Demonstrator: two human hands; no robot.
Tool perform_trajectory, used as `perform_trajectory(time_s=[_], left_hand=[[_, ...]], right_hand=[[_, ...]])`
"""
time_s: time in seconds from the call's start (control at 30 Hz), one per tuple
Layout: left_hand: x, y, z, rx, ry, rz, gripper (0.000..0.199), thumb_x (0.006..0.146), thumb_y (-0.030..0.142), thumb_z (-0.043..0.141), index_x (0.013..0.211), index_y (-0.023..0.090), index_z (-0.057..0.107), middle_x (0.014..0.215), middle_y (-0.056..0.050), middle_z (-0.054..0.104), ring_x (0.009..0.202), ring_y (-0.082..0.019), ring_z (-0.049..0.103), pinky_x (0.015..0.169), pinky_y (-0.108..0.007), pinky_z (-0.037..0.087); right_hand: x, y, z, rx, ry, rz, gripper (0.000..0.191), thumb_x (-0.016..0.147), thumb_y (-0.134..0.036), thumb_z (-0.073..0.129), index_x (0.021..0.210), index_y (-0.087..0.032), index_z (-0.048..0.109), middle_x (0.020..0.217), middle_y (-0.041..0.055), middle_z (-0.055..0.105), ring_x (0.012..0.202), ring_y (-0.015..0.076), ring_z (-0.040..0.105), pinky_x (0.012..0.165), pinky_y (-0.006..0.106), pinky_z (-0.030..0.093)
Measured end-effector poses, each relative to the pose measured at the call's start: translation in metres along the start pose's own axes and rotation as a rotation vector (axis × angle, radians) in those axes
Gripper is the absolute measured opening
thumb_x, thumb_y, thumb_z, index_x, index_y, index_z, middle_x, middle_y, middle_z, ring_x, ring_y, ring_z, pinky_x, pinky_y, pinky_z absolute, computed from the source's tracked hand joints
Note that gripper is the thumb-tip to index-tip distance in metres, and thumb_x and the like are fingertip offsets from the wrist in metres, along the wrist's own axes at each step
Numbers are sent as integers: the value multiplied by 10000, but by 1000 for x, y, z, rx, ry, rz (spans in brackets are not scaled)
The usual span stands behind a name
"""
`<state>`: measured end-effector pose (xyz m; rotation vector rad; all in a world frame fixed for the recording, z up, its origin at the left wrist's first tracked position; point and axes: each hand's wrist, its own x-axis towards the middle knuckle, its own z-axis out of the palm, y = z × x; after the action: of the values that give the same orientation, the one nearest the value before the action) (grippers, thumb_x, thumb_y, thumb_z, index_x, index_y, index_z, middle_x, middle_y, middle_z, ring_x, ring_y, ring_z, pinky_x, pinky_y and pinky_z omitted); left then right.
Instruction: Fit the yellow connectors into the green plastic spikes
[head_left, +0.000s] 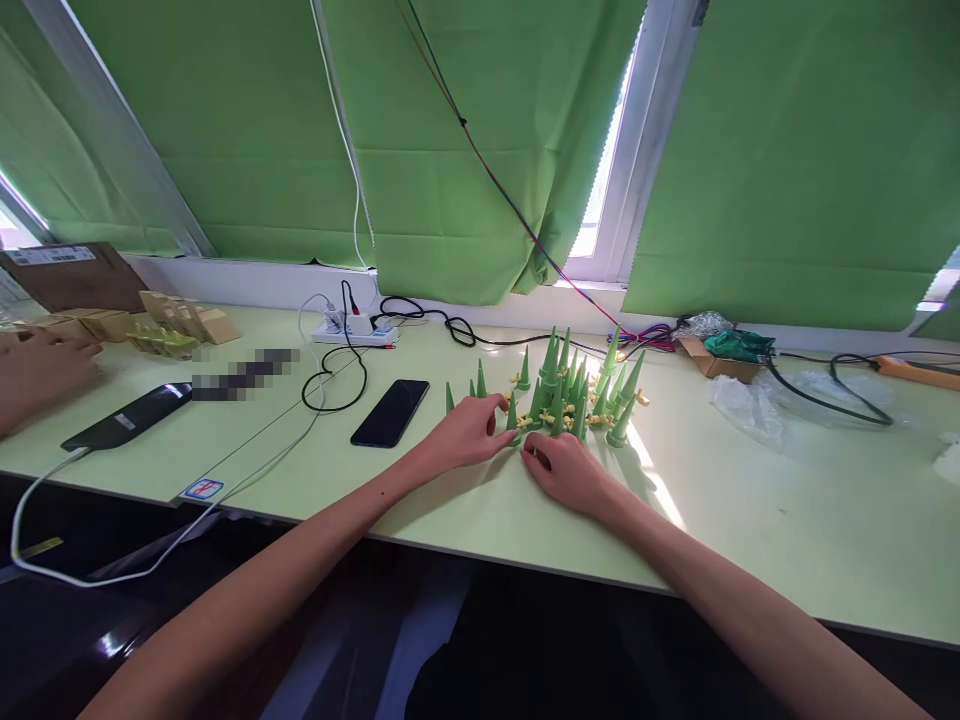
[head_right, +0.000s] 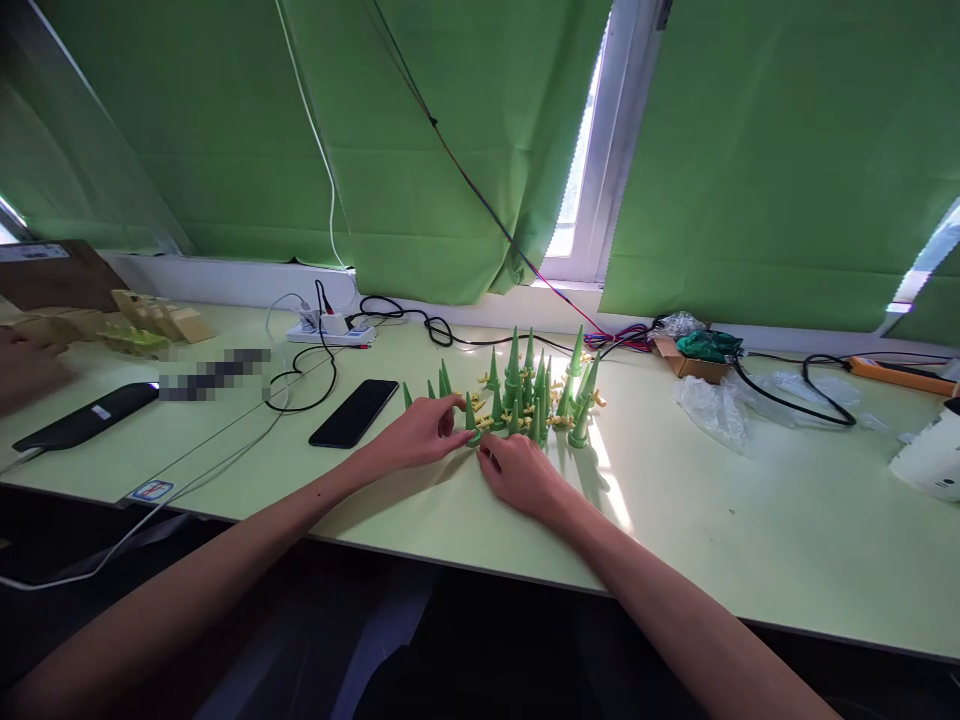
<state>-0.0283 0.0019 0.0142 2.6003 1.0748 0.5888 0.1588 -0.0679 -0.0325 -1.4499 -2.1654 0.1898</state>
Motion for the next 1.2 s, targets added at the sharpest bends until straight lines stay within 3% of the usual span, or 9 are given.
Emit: perform_trajectory(time_s=[0.1,0.2,0.33,0.5,0.73,0.93,1.2], left_hand=[[10,-5,13,-1,-52,-22,296,823,453,567,725,175,540,638,-16,600,578,-156,537,512,-261,326],[13,-11,26,-1,21,-21,338,835,443,548,635,184,461,597,-7,546,533,-138,464,493,-266,274],[10,-22,36,-110,67,17,314,835,402,556,639,177,461,576,15,505,542,-120,444,517,-255,287],[7,-22,33,-216,56,53,283,824,400,583,688,154,549,556,37,454,531,-97,405,515,-237,279],[3,-10,21,-452,-27,21,299,816,430,603,805,131,627,576,46,398,529,-84,356,494,-225,263],[4,-10,21,-444,-59,58,242,805,374,606,762,135,619,580,51,351,530,-77,326,489,-219,244],[4,-16,19,-369,-50,166,142,795,280,601,806,146,643,582,46,412,544,-79,371,504,-211,279]], right_hand=[[0,2,0,22,33,-1,152,918,-197,460,808,-202,565,618,-13,557,548,116,481,548,232,296],[1,3,1,48,70,1,172,924,-196,454,785,-201,556,597,-20,534,525,112,462,535,232,289],[2,5,2,101,158,0,198,945,-234,455,779,-199,557,570,-29,515,503,110,443,538,236,303],[2,3,-1,153,282,48,159,959,-267,456,918,-196,592,581,-31,544,501,115,463,539,235,332],[1,6,-5,100,194,1,326,920,-240,523,1243,-206,554,584,-38,598,522,143,543,570,242,388],[2,10,-4,44,137,-56,224,980,-250,449,1072,-208,649,696,22,675,593,156,598,594,249,393],[3,12,-3,20,121,-49,241,1003,-260,409,952,-183,632,795,60,698,674,172,628,621,254,395]])
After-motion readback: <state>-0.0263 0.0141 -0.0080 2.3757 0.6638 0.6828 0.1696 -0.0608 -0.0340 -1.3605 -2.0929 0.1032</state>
